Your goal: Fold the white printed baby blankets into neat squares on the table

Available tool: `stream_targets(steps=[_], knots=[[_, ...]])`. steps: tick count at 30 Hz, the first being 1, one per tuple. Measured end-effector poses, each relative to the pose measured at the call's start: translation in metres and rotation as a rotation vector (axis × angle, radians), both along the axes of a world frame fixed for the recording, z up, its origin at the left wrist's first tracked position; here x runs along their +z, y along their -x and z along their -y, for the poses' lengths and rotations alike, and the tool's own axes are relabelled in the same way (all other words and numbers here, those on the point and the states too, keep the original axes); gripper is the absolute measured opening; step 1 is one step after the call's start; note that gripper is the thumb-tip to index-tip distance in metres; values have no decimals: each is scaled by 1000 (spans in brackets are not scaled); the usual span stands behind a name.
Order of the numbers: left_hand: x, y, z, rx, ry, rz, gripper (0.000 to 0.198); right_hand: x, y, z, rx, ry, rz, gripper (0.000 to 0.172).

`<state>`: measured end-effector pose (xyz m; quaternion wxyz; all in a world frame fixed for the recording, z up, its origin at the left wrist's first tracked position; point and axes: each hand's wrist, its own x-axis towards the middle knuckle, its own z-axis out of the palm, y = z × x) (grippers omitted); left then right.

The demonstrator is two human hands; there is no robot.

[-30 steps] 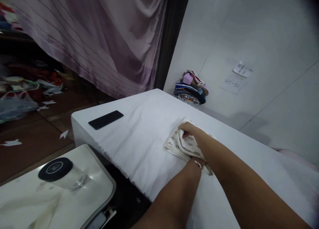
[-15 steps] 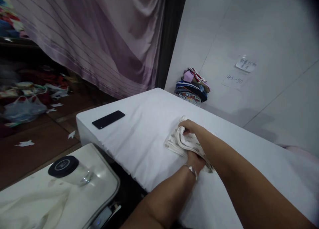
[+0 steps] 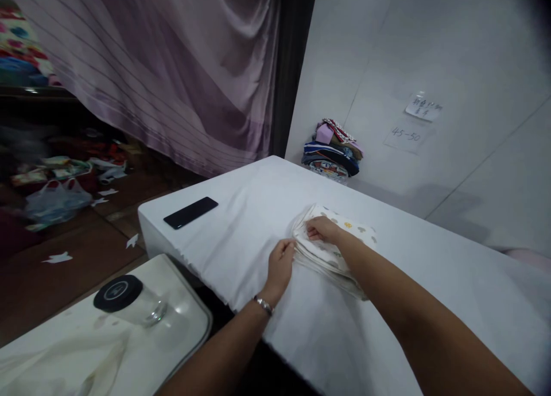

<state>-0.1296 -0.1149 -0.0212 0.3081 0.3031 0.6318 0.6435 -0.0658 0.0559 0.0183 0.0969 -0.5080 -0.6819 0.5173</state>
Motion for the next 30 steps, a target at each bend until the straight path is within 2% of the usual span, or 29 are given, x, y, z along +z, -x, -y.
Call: stream_targets(steps=[3, 6, 8, 11, 12, 15, 18, 21, 24, 26, 28, 30], knots=[[6, 21, -24, 24, 36, -466, 24, -5, -12, 13, 58, -134, -47, 5], [6, 28, -44, -5, 209, -627, 30, -5, -23, 33, 104, -288, -65, 9], [4, 28, -51, -39, 307, -643, 38, -1, -37, 46, 211, -430, -62, 11], [5, 27, -55, -73, 365, -643, 43, 6, -71, 61, 418, -677, 9, 23], [5, 27, -55, -75, 376, -639, 43, 7, -86, 64, 437, -735, 50, 27], [7, 28, -59, -73, 419, -617, 30, 0, -135, 69, 380, -801, 186, 43], [7, 29, -60, -107, 449, -559, 15, -19, -179, 73, 397, -795, 278, 50], [8, 27, -57, -175, 443, -557, 13, -39, -206, 80, 396, -801, 310, 53], [9, 26, -53, -171, 498, -639, 11, -49, -215, 85, 354, -762, 224, 54], [10, 27, -53, -134, 525, -686, 15, -49, -216, 87, 253, -686, 112, 55], [12, 28, -55, -141, 537, -709, 28, -45, -214, 85, 6, -564, 10, 59], [14, 30, -60, -194, 560, -668, 36, -38, -210, 83, -294, -356, -84, 68]])
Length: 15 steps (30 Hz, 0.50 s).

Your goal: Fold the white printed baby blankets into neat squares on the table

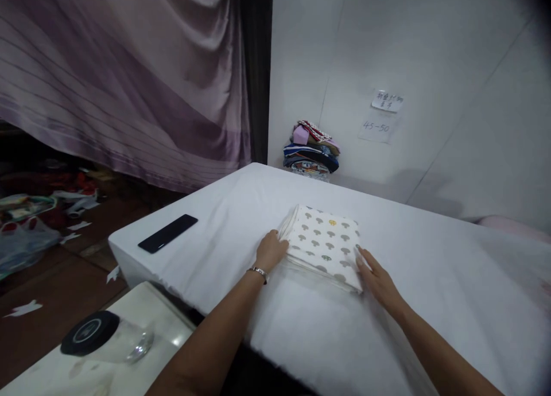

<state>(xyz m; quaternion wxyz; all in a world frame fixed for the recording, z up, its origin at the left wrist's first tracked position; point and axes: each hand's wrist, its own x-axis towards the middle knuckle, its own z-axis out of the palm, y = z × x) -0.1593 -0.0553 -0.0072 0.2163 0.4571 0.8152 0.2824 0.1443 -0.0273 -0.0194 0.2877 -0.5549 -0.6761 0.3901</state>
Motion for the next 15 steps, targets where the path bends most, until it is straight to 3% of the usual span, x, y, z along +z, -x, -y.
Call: stream_targets(steps=[3, 6, 8, 11, 15], knots=[[6, 4, -7, -16, 71, 137, 39, 11, 6, -3, -168, 296, -243, 86], [11, 11, -12, -15, 114, 264, 40, 13, 5, -4, -150, 353, -312, 97], [14, 16, -12, -9, 136, 362, 40, 5, -2, -1, -101, 216, -233, 86], [18, 18, -9, 4, 129, 507, 35, -15, -19, 9, 123, -194, -7, 63], [25, 10, -5, 24, 40, 688, 28, -32, -20, 27, 432, -750, 359, 72]])
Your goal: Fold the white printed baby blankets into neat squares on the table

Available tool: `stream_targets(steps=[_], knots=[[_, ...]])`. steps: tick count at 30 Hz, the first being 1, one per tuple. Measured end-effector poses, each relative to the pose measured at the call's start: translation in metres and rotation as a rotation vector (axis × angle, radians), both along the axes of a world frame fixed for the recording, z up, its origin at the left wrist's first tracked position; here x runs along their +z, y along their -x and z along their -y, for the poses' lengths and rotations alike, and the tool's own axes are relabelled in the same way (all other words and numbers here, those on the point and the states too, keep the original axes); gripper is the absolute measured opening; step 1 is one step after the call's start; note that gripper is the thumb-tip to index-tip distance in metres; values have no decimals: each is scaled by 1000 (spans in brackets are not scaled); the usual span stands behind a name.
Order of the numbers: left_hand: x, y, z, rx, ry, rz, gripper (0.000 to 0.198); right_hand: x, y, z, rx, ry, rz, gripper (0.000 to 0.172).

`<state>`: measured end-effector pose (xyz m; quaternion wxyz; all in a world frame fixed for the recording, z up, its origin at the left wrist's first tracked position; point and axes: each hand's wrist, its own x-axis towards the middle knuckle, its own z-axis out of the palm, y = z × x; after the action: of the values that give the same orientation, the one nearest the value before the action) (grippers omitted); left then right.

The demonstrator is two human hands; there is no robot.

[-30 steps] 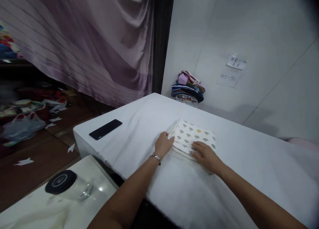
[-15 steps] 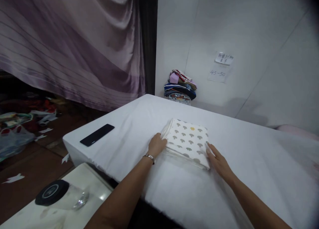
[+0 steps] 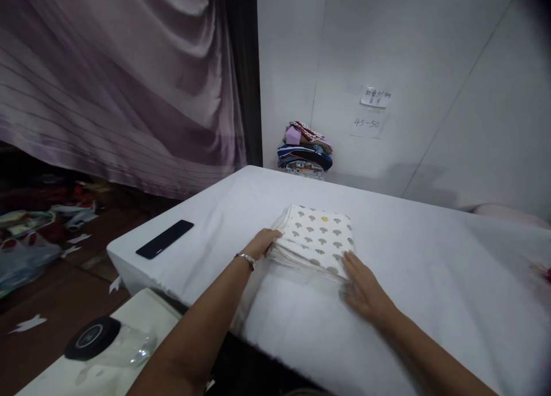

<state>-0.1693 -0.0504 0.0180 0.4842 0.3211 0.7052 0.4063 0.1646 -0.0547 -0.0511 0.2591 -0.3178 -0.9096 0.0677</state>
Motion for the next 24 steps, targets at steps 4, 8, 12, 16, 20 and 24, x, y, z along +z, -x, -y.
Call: stream_targets(steps=[4, 8, 12, 16, 20, 24], knots=[[12, -10, -1, 47, -71, 152, 21, 4, 31, 10, -62, -294, 165, 72], [27, -13, -2, 61, -91, 250, 21, 10, 52, 7, -178, -324, 181, 69], [40, -15, -1, 44, -99, 305, 19, 8, 50, 6, -229, -326, 183, 71], [51, -21, -1, 53, -142, 312, 27, 8, 42, 8, -223, -337, 171, 86], [62, -27, -3, 90, -208, 274, 63, 21, 25, 1, -127, -295, 24, 91], [89, -31, 2, 20, -255, 170, 77, 60, -9, -6, -97, -152, -179, 77]])
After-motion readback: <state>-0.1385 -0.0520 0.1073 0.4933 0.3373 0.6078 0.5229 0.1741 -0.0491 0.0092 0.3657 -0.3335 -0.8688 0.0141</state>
